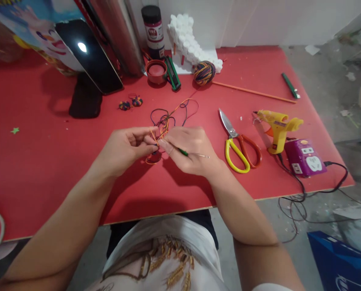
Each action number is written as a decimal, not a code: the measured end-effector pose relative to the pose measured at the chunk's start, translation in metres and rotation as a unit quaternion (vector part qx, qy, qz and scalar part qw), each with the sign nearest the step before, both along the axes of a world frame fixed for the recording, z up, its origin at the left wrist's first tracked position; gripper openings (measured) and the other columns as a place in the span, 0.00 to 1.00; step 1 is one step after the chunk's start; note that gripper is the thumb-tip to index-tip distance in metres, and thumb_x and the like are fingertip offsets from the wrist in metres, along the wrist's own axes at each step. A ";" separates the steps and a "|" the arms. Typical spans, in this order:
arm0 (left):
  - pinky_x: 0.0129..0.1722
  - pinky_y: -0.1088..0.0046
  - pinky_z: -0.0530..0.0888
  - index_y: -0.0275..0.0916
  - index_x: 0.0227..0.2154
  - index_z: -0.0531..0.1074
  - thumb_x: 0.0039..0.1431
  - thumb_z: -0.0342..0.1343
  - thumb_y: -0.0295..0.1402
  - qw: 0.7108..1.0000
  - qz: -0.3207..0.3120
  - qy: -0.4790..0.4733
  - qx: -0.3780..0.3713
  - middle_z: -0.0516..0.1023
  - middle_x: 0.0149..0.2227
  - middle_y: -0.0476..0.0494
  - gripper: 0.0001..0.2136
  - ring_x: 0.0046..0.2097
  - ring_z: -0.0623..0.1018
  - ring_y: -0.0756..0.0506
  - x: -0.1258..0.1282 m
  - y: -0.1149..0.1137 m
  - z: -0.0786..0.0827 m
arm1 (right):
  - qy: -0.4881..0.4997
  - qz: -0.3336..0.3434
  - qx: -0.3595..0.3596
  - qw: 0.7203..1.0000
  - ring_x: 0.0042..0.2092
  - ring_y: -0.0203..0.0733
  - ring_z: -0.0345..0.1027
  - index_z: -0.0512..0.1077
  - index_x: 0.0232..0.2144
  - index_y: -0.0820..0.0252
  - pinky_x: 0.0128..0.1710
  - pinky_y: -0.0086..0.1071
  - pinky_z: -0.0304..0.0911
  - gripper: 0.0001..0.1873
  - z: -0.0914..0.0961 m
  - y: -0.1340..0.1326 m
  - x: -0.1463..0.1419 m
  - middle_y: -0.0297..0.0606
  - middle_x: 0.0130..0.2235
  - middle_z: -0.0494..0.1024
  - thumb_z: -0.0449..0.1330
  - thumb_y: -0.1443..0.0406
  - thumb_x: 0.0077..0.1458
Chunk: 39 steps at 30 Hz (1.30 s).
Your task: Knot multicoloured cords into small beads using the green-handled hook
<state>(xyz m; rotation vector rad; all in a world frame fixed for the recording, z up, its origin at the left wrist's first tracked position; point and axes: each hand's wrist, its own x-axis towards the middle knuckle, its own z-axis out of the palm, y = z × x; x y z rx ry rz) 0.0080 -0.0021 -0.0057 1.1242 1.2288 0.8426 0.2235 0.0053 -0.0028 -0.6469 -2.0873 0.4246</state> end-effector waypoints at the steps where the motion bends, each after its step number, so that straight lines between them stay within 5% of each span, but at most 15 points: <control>1: 0.34 0.76 0.75 0.31 0.52 0.84 0.47 0.72 0.24 0.999 0.020 -0.034 -0.016 0.82 0.29 0.49 0.25 0.30 0.79 0.51 0.000 0.001 0.003 | 0.000 -0.007 0.020 1.000 0.31 0.36 0.75 0.76 0.32 0.58 0.33 0.32 0.66 0.12 -0.001 -0.001 -0.001 0.34 0.29 0.82 0.61 0.70 0.71; 6: 0.31 0.81 0.78 0.28 0.49 0.84 0.44 0.75 0.19 0.976 0.092 -0.167 -0.108 0.82 0.29 0.48 0.25 0.28 0.80 0.53 -0.006 0.008 0.012 | -0.012 -0.053 0.124 0.991 0.36 0.40 0.77 0.77 0.42 0.59 0.36 0.32 0.72 0.03 -0.014 -0.002 -0.012 0.40 0.36 0.85 0.62 0.67 0.71; 11: 0.34 0.77 0.84 0.27 0.50 0.84 0.47 0.72 0.17 0.956 0.088 -0.228 -0.162 0.86 0.35 0.40 0.24 0.32 0.85 0.49 -0.008 0.009 0.015 | -0.061 -0.094 0.223 0.968 0.38 0.42 0.75 0.75 0.50 0.61 0.38 0.35 0.73 0.07 -0.031 0.002 -0.024 0.41 0.39 0.84 0.59 0.65 0.74; 17: 0.29 0.84 0.78 0.30 0.45 0.85 0.45 0.74 0.18 0.951 0.144 -0.266 -0.070 0.81 0.27 0.51 0.21 0.26 0.78 0.56 0.005 0.002 0.013 | -0.097 -0.149 0.278 0.944 0.40 0.46 0.74 0.72 0.55 0.62 0.40 0.40 0.70 0.11 -0.039 0.002 -0.037 0.44 0.41 0.83 0.59 0.65 0.74; 20: 0.33 0.82 0.77 0.36 0.49 0.85 0.47 0.74 0.20 0.966 0.172 -0.186 0.060 0.83 0.31 0.53 0.23 0.30 0.79 0.55 0.009 0.000 0.008 | -0.103 -0.173 0.274 0.940 0.39 0.47 0.74 0.72 0.55 0.64 0.39 0.41 0.69 0.11 -0.037 0.000 -0.042 0.46 0.41 0.83 0.57 0.65 0.75; 23: 0.39 0.79 0.76 0.39 0.55 0.84 0.50 0.70 0.19 0.977 0.156 -0.093 0.112 0.81 0.34 0.54 0.27 0.35 0.78 0.54 0.007 -0.002 0.005 | -0.072 -0.161 0.265 0.948 0.38 0.47 0.75 0.73 0.54 0.66 0.38 0.40 0.71 0.11 -0.035 -0.002 -0.043 0.48 0.40 0.84 0.61 0.67 0.72; 39: 0.43 0.72 0.74 0.43 0.63 0.81 0.57 0.67 0.25 0.978 0.101 0.045 0.179 0.79 0.37 0.50 0.28 0.37 0.76 0.51 -0.001 0.001 -0.001 | 0.040 -0.080 0.115 0.989 0.39 0.43 0.81 0.77 0.44 0.60 0.42 0.36 0.77 0.05 -0.017 -0.008 -0.023 0.42 0.37 0.86 0.63 0.72 0.68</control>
